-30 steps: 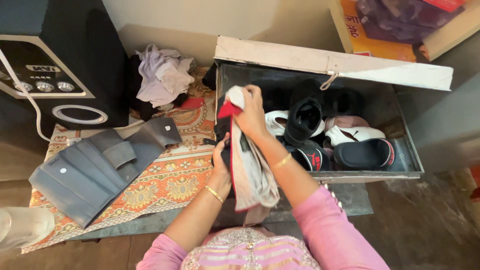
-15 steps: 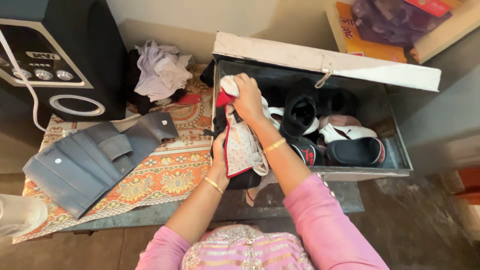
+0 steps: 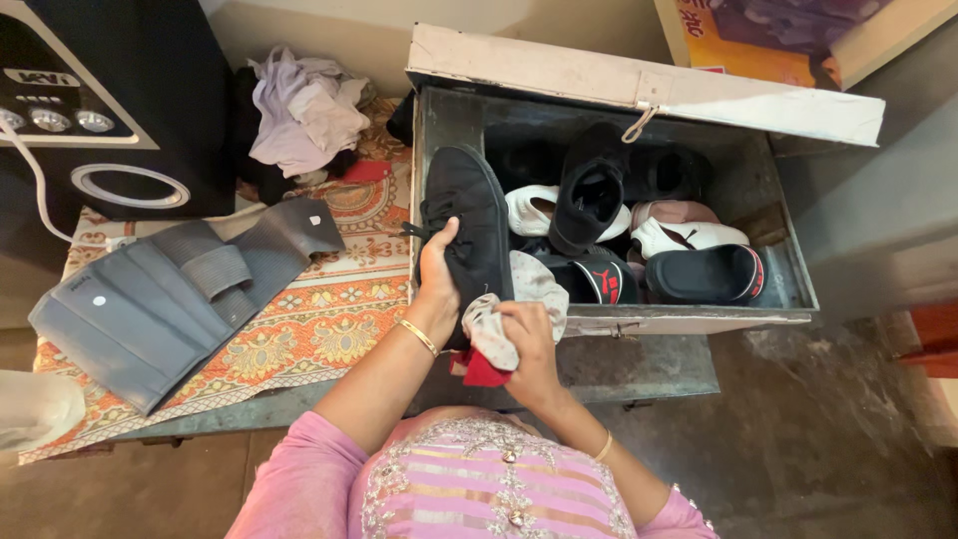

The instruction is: The person opens a shoebox and wipes a black sneaker with a cloth, then ties the laces. They repeat the wiping process on the second black sneaker. The shoes remain in the box after cleaning.

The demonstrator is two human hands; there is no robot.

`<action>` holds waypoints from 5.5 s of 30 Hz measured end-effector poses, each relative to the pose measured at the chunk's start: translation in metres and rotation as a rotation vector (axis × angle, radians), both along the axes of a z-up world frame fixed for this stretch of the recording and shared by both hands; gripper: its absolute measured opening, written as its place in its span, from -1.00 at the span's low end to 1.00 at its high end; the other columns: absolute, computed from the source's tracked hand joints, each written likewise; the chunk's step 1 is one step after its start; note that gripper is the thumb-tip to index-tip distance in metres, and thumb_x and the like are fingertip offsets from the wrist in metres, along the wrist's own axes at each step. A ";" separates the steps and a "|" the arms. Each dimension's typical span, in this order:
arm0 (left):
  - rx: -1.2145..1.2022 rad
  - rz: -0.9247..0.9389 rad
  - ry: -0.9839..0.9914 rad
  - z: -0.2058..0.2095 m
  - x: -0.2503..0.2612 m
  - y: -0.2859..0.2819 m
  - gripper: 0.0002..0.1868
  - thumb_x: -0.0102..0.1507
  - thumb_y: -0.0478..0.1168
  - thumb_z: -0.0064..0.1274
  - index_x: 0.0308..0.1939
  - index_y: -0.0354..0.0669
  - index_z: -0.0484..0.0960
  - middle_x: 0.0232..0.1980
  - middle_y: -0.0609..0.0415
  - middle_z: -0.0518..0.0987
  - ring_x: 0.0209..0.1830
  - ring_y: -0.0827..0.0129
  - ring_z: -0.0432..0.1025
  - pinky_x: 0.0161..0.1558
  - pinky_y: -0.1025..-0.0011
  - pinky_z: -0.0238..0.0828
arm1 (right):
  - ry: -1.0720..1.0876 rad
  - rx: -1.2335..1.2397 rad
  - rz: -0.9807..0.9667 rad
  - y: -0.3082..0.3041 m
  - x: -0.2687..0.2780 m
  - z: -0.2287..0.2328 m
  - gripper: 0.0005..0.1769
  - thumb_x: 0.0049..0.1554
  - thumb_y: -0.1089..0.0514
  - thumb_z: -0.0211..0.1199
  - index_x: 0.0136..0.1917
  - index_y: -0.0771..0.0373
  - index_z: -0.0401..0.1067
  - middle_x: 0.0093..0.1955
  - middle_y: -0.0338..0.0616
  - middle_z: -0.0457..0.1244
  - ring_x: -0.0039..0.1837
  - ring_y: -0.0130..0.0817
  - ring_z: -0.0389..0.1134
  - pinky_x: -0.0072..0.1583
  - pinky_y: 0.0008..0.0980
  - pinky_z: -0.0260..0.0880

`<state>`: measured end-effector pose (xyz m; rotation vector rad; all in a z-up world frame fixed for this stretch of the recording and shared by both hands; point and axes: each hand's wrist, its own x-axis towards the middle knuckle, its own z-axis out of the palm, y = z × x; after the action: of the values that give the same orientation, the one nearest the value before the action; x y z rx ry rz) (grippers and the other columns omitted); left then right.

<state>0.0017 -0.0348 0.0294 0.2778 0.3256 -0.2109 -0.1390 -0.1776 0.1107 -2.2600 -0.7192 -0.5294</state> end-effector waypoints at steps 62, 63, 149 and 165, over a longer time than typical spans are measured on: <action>-0.093 0.001 -0.055 0.034 0.005 0.009 -0.65 0.27 -0.15 0.06 0.02 -0.34 0.65 0.00 -0.15 0.69 -0.04 0.04 0.60 0.10 0.13 0.56 | -0.270 -0.281 0.100 -0.023 -0.026 -0.044 -0.66 -0.08 0.13 0.30 0.01 0.16 0.46 0.05 -0.14 0.31 0.06 -0.08 0.32 0.06 -0.12 0.29; -0.121 0.004 -0.046 0.040 0.008 0.011 -0.64 0.26 -0.15 0.05 0.02 -0.34 0.65 0.00 -0.16 0.70 -0.02 0.04 0.61 0.11 0.12 0.57 | -0.293 -0.299 0.116 -0.026 -0.025 -0.047 -0.64 -0.08 0.12 0.30 0.02 0.15 0.46 0.05 -0.15 0.32 0.08 -0.08 0.33 0.08 -0.11 0.30; 1.912 -0.044 -0.792 -0.069 0.004 0.002 -0.38 0.28 -0.02 0.12 0.38 -0.11 0.40 0.42 -0.18 0.39 0.48 -0.06 0.20 0.43 0.13 0.10 | -0.436 -0.140 -0.100 -0.003 0.139 0.013 -0.63 0.04 0.25 0.27 0.14 0.30 0.41 0.13 0.08 0.30 0.20 0.07 0.32 0.26 -0.07 0.29; 0.448 -0.417 -0.022 0.014 0.014 -0.025 -0.63 0.15 -0.29 0.28 -0.02 -0.45 0.65 -0.03 -0.23 0.67 0.01 -0.10 0.55 0.15 0.01 0.53 | -0.044 0.468 -0.215 -0.071 0.152 0.057 -0.69 0.26 0.04 0.36 0.19 0.24 0.55 0.09 -0.09 0.43 0.13 -0.12 0.45 0.25 -0.22 0.46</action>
<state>0.0161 -0.0602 0.0438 0.7918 0.2882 -0.5468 0.0126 -0.2489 0.1676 -1.8950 -0.3262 -0.7644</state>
